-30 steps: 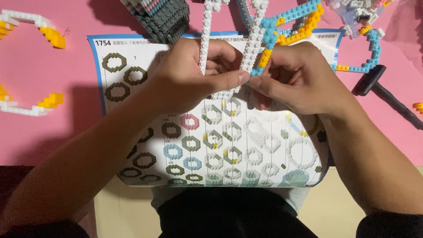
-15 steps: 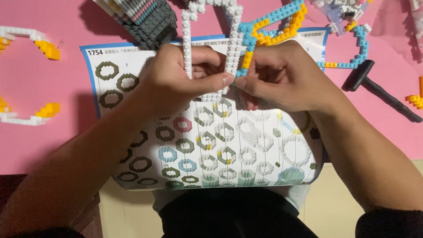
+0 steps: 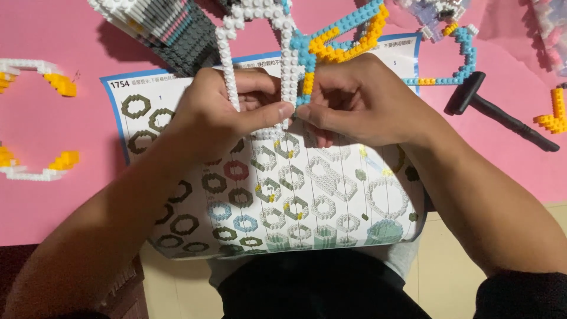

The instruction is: Assembling a 3D model from small interlocking plastic blocks by following a printed manual.

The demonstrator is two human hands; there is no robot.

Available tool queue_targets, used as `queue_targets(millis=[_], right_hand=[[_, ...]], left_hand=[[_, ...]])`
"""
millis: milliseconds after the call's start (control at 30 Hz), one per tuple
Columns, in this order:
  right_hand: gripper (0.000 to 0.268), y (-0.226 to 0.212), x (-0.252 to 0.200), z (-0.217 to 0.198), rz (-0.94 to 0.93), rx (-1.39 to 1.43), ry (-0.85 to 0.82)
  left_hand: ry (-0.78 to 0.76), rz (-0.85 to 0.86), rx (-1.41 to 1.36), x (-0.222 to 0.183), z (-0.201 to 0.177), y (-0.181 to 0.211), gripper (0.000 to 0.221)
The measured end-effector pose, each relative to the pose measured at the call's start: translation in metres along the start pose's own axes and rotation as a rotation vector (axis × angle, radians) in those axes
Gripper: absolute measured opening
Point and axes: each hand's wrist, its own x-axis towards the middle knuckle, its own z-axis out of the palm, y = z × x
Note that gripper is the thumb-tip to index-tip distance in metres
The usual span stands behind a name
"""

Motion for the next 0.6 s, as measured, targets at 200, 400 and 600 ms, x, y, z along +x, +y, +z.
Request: queue_targets(millis=[200, 400, 600], right_hand=[[0.021, 0.001, -0.001, -0.003, -0.006, 0.011, -0.024], [0.013, 0.013, -0.001, -0.007, -0.084, 0.136, 0.026], [0.016, 0.024, -0.003, -0.007, -0.113, -0.037, 0.158]], left_hand=[[0.016, -0.009, -0.056, -0.002, 0.004, 0.003, 0.019], [0.000, 0.009, -0.153, -0.004, 0.006, 0.005, 0.014], [-0.043, 0.047, -0.225, -0.003, 0.002, 0.006, 0.025]])
